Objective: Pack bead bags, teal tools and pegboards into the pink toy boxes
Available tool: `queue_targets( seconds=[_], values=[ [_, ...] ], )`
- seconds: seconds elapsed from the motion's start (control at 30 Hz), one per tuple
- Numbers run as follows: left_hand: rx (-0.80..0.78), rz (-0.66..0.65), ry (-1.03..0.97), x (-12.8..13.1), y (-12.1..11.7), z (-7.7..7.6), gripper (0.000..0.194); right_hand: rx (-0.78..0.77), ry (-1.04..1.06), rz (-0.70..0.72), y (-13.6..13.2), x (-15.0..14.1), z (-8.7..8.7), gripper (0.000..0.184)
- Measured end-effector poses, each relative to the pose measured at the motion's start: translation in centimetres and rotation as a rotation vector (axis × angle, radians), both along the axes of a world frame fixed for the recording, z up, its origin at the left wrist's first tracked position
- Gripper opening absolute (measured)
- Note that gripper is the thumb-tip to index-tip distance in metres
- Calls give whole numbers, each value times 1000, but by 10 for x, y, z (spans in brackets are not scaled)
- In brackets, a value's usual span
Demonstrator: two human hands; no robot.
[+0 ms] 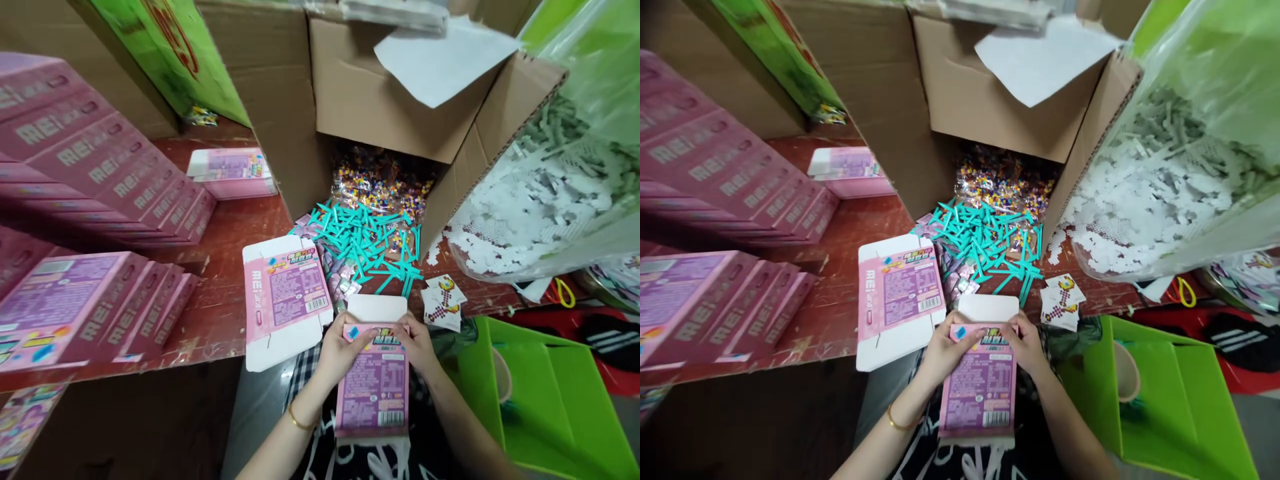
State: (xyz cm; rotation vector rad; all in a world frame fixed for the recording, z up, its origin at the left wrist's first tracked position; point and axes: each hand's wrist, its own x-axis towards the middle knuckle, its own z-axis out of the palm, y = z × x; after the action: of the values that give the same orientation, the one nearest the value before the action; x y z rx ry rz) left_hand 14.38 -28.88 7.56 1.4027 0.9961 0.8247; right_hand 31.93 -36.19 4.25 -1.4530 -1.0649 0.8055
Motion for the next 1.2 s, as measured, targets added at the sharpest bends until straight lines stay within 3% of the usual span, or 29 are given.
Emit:
queue_targets(
  seconds=[0.07, 0.13, 0.23, 0.3, 0.4, 0.5, 0.7, 0.73, 0.77, 0.83, 0.87, 0.9, 0.93, 1.0, 1.07, 1.13, 1.2],
  values=[
    [50, 107, -64, 3, -5, -2, 39, 68, 31, -69, -3, -2, 6, 26],
    [92, 133, -94, 6, -6, 0, 49, 115, 30, -58, -2, -3, 16, 29],
    [98, 30, -6, 9, -2, 9, 30, 105, -35, 62, 2, 4, 32, 19],
    [81, 39, 42, 11, 2, 15, 26, 19, 27, 92, 5, 12, 38, 21],
    [30, 51, 34, 14, 5, 16, 26, -149, 256, 93, 7, 27, 37, 28],
    [73, -32, 12, 15, -1, 9, 25, -202, 398, 133, 6, 37, 32, 30],
    [178, -3, -5, 16, -9, -6, 30, -37, 165, 193, -5, 34, 32, 22],
    [192, 5, -9, 15, -7, -4, 28, -21, 160, 197, -8, 33, 34, 24],
    [208, 38, -19, 14, -3, 0, 27, -13, 174, 199, -12, 34, 36, 38],
    [239, 201, -76, 9, 4, 12, 25, -40, 221, 249, -21, 40, 43, 79],
    [249, 303, -118, 6, 7, 19, 24, -73, 230, 294, -28, 45, 47, 91],
    [252, 377, -155, 2, 9, 26, 23, -108, 216, 339, -35, 51, 53, 90],
    [260, 405, -172, -2, 8, 31, 23, -140, 176, 368, -43, 59, 59, 77],
    [363, 338, -95, -9, 2, 39, 29, -134, 66, 324, -59, 76, 76, 40],
    [619, 223, 115, -13, -10, 43, 49, -65, -17, 258, -71, 92, 97, 19],
    [927, 134, 321, -16, -24, 47, 71, -47, -95, 361, -77, 101, 120, 12],
    [1074, -3, 488, -18, -36, 55, 85, -79, -223, 494, -76, 101, 142, 14]
  ],
)
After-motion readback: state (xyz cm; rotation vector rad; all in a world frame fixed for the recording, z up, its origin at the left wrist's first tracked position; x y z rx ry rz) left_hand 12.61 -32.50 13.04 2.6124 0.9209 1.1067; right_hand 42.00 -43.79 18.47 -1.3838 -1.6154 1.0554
